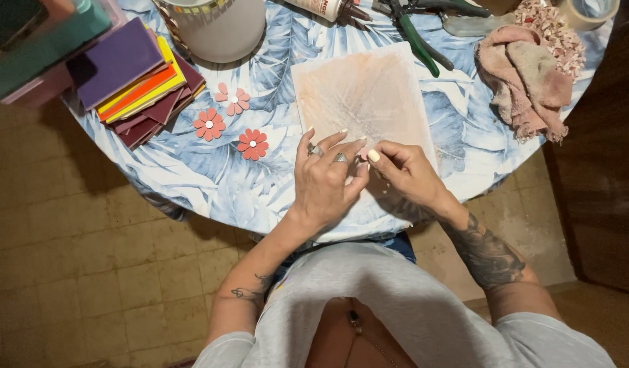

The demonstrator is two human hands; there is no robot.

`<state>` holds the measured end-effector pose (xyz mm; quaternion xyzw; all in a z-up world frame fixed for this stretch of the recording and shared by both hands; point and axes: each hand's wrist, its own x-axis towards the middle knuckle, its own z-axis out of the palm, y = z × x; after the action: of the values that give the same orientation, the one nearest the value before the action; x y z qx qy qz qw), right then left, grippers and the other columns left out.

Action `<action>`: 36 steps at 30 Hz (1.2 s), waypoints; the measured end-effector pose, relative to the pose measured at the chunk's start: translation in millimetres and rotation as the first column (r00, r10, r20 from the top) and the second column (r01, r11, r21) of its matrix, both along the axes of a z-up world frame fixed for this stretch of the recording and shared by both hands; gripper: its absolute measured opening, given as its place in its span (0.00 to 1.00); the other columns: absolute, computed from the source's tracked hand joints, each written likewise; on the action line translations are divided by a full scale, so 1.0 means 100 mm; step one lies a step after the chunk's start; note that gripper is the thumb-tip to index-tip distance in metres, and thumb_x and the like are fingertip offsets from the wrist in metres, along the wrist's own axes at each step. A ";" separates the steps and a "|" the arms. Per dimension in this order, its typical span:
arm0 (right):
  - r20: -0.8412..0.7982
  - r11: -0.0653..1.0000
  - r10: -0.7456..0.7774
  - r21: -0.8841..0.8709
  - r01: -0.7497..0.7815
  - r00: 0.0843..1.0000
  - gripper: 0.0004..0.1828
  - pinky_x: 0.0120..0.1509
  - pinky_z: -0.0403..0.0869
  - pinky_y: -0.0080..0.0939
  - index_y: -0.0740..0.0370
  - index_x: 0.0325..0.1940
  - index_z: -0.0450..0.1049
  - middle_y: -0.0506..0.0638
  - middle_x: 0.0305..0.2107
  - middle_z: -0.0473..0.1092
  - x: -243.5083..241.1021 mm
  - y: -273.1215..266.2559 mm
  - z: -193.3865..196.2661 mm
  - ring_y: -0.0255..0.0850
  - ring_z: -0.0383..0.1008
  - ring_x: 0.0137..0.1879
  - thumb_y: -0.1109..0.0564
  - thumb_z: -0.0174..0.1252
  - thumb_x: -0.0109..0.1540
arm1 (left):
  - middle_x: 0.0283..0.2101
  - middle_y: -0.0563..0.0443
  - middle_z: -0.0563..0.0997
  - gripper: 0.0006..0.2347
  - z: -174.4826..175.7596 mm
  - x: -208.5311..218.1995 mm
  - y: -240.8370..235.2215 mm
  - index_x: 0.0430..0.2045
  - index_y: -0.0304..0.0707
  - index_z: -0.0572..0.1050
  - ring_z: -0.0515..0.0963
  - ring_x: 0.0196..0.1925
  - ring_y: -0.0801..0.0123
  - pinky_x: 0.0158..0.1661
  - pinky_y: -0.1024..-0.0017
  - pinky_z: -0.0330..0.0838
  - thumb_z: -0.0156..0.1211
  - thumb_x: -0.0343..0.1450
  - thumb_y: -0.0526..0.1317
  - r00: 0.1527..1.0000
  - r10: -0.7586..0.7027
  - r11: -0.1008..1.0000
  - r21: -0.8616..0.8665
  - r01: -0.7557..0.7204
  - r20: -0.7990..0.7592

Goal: A person is manually sanding a rectangular wooden base using a small piece of sandpaper and arranging small pink flower-shaped mosaic tiles on a table.

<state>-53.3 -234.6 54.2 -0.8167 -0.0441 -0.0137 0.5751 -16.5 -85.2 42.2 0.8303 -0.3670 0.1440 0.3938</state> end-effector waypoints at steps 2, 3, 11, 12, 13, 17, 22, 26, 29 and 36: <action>0.025 0.998 0.011 -0.055 -0.009 1.000 0.13 0.24 0.59 0.30 0.61 0.21 0.67 0.45 0.08 0.58 -0.02 -0.01 0.00 0.30 0.58 0.20 0.56 0.47 0.59 | 0.30 0.42 0.77 0.11 -0.02 -0.01 0.01 0.33 0.34 0.73 0.74 0.44 0.55 0.52 0.49 0.49 0.53 0.62 0.39 1.000 -0.006 1.000 0.017 0.006 -0.001; 0.051 0.994 0.023 -0.110 -0.018 0.998 0.13 0.25 0.60 0.31 0.61 0.20 0.67 0.47 0.09 0.60 -0.03 -0.01 0.01 0.32 0.60 0.21 0.56 0.48 0.59 | 0.31 0.41 0.77 0.11 -0.03 -0.02 0.02 0.34 0.33 0.73 0.73 0.44 0.55 0.52 0.50 0.49 0.53 0.62 0.39 1.000 -0.011 0.999 0.035 0.011 -0.002; 0.313 0.395 0.154 -0.889 0.231 0.937 0.07 0.27 0.66 0.35 0.53 0.21 0.64 0.47 0.17 0.58 -0.27 -0.39 -0.43 0.41 0.65 0.27 0.52 0.50 0.52 | 0.47 0.43 0.70 0.19 -0.17 -0.19 0.27 0.42 0.39 0.69 0.66 0.52 0.49 0.53 0.40 0.36 0.51 0.62 0.48 0.989 -0.117 0.893 0.425 0.145 -0.093; 0.302 0.342 0.165 -0.910 0.233 0.939 0.06 0.27 0.66 0.36 0.53 0.20 0.63 0.46 0.17 0.58 -0.30 -0.41 -0.50 0.41 0.65 0.28 0.52 0.50 0.51 | 0.49 0.43 0.68 0.19 -0.20 -0.20 0.30 0.42 0.40 0.69 0.64 0.53 0.47 0.53 0.39 0.34 0.52 0.61 0.50 0.987 -0.132 0.870 0.467 0.161 -0.094; 0.300 0.340 0.167 -0.912 0.230 0.939 0.06 0.27 0.66 0.36 0.53 0.20 0.63 0.46 0.17 0.58 -0.26 -0.39 -0.52 0.41 0.65 0.28 0.52 0.50 0.51 | 0.49 0.43 0.68 0.19 -0.19 -0.20 0.31 0.42 0.40 0.69 0.64 0.53 0.47 0.53 0.39 0.34 0.52 0.61 0.50 0.987 -0.131 0.871 0.465 0.161 -0.095; 0.324 0.368 0.196 -0.899 0.237 0.925 0.07 0.28 0.65 0.37 0.54 0.19 0.64 0.47 0.16 0.59 0.11 -0.24 -0.61 0.42 0.65 0.26 0.53 0.50 0.50 | 0.51 0.44 0.67 0.21 -0.18 -0.17 0.34 0.44 0.42 0.68 0.63 0.54 0.48 0.55 0.42 0.32 0.52 0.61 0.51 0.983 -0.160 0.858 0.479 0.186 -0.094; 0.294 0.414 0.269 -0.895 0.166 0.917 0.11 0.27 0.66 0.44 0.57 0.20 0.63 0.51 0.17 0.59 1.12 0.06 -0.70 0.47 0.65 0.27 0.51 0.45 0.54 | 0.51 0.46 0.66 0.23 -0.21 -0.18 0.35 0.45 0.44 0.66 0.62 0.55 0.49 0.56 0.43 0.30 0.51 0.60 0.54 0.983 -0.141 0.845 0.504 0.180 -0.115; 0.186 0.512 0.292 -0.859 0.011 0.938 0.10 0.19 0.57 0.34 0.59 0.17 0.61 0.47 0.11 0.57 1.48 0.17 -0.62 0.37 0.54 0.16 0.62 0.38 0.52 | 0.51 0.52 0.66 0.26 -0.20 -0.20 0.34 0.44 0.51 0.68 0.61 0.55 0.56 0.55 0.46 0.39 0.51 0.56 0.60 0.991 -0.110 0.816 0.576 0.050 0.070; 0.154 0.426 0.352 -0.905 -0.012 0.923 0.09 0.25 0.62 0.42 0.59 0.19 0.63 0.50 0.15 0.60 0.92 -0.03 -0.53 0.44 0.61 0.23 0.56 0.42 0.52 | 0.52 0.50 0.65 0.26 -0.19 -0.21 0.34 0.45 0.48 0.66 0.60 0.56 0.54 0.56 0.43 0.33 0.51 0.57 0.60 0.993 -0.115 0.819 0.562 0.117 -0.038; 0.178 0.271 0.284 -0.957 0.099 0.942 0.06 0.29 0.65 0.38 0.53 0.19 0.61 0.47 0.18 0.59 -0.33 -0.55 -0.63 0.43 0.65 0.28 0.51 0.46 0.49 | 0.53 0.47 0.63 0.28 -0.16 -0.19 0.35 0.47 0.45 0.64 0.59 0.57 0.48 0.57 0.43 0.27 0.50 0.57 0.59 0.980 -0.152 0.813 0.548 0.199 -0.130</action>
<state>-86.6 -289.8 -8.9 -0.9787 -0.1827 -0.0805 -0.0476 -35.3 -50.0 26.3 0.8767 -0.4519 -0.0398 0.1602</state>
